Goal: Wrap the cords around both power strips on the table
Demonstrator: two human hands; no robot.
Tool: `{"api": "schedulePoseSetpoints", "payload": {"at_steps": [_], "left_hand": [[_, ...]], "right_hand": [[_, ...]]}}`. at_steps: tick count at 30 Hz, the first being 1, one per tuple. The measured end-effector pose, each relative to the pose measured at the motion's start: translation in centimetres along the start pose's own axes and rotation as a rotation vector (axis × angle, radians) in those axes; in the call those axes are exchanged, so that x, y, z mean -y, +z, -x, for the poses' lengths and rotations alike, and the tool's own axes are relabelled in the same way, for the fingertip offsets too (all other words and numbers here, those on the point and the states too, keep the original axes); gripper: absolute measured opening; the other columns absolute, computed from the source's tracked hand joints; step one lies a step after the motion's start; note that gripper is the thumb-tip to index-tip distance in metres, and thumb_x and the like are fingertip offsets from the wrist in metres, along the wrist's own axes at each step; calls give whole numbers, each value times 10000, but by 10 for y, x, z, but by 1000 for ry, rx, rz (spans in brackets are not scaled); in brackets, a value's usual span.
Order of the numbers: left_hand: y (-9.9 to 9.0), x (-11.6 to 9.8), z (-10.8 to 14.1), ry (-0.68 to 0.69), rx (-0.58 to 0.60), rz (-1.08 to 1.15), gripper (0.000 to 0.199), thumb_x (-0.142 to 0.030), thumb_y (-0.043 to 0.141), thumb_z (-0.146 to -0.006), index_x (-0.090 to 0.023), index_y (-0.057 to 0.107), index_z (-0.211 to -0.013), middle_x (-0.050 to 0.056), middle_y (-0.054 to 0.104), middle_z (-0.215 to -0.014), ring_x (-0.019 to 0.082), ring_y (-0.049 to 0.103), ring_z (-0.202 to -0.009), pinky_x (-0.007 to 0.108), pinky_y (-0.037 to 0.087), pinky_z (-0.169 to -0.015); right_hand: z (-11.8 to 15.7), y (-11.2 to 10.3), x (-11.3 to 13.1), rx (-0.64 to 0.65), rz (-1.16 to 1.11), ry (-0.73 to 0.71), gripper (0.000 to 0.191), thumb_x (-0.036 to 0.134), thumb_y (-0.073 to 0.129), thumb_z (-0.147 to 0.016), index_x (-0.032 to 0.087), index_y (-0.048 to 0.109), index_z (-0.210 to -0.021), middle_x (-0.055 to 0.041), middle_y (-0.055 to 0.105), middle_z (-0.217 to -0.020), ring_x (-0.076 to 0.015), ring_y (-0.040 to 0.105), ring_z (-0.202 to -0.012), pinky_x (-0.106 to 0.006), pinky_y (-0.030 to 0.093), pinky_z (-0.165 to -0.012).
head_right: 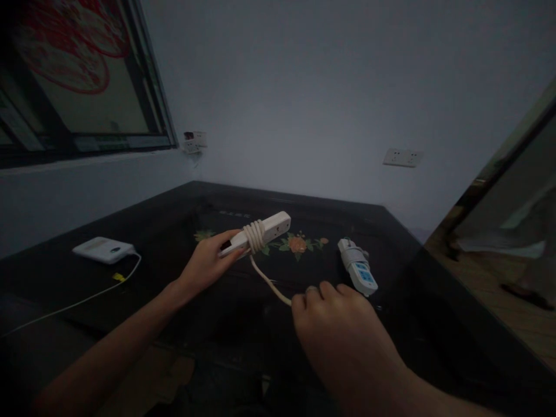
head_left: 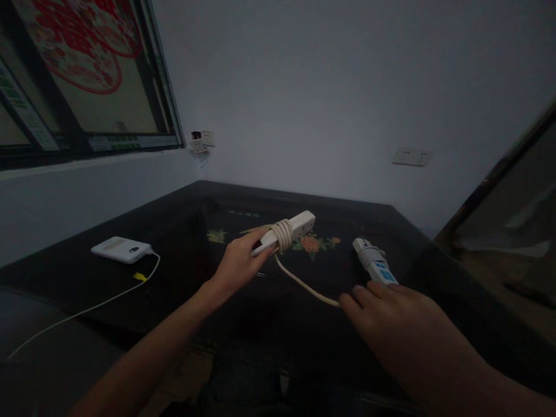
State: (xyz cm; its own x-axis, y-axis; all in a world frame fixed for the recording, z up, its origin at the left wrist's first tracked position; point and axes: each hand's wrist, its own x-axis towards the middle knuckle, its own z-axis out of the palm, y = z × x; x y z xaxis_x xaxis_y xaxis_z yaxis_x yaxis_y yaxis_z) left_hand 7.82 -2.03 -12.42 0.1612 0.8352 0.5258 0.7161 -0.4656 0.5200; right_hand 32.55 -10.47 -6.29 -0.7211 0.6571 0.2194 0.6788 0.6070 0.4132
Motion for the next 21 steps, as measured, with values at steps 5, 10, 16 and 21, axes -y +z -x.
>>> {"api": "schedulePoseSetpoints", "payload": {"at_steps": [5, 10, 16, 21], "left_hand": [[9, -8, 11, 74, 129, -77, 343, -248, 532, -867, -173, 565, -1200, 96, 651, -1171, 237, 619, -1049, 363, 479, -901], [13, -33, 26, 141, 305, -150, 328, -253, 499, -887, -199, 528, -1209, 84, 651, -1154, 237, 645, -975, 351, 516, -813], [20, -59, 36, 210, 474, -224, 326, -232, 488, -887, -195, 504, -1210, 88, 665, -1074, 220, 666, -882, 328, 528, -748], [18, -70, 43, 365, 602, -267, 372, -146, 480, -868, -191, 474, -1236, 90, 664, -1105, 239, 668, -916, 339, 540, -735]], "right_hand": [[-4, -33, -19, -237, -19, -123, 254, 56, 457, -749, 202, 665, -735, -129, 696, -779, -253, 594, -628, -367, 412, -503], [-11, -60, -54, -181, -201, -122, 217, 245, 478, -877, 251, 687, -822, -88, 698, -859, -254, 596, -754, -367, 419, -559], [-32, -63, -86, 49, -306, -156, 236, 368, 527, -890, 257, 691, -760, -27, 674, -752, -196, 597, -749, -322, 397, -593], [-55, -42, -107, 150, -323, -213, 182, 327, 603, -846, 240, 693, -713, -11, 669, -722, -164, 589, -703, -281, 339, -571]]}}
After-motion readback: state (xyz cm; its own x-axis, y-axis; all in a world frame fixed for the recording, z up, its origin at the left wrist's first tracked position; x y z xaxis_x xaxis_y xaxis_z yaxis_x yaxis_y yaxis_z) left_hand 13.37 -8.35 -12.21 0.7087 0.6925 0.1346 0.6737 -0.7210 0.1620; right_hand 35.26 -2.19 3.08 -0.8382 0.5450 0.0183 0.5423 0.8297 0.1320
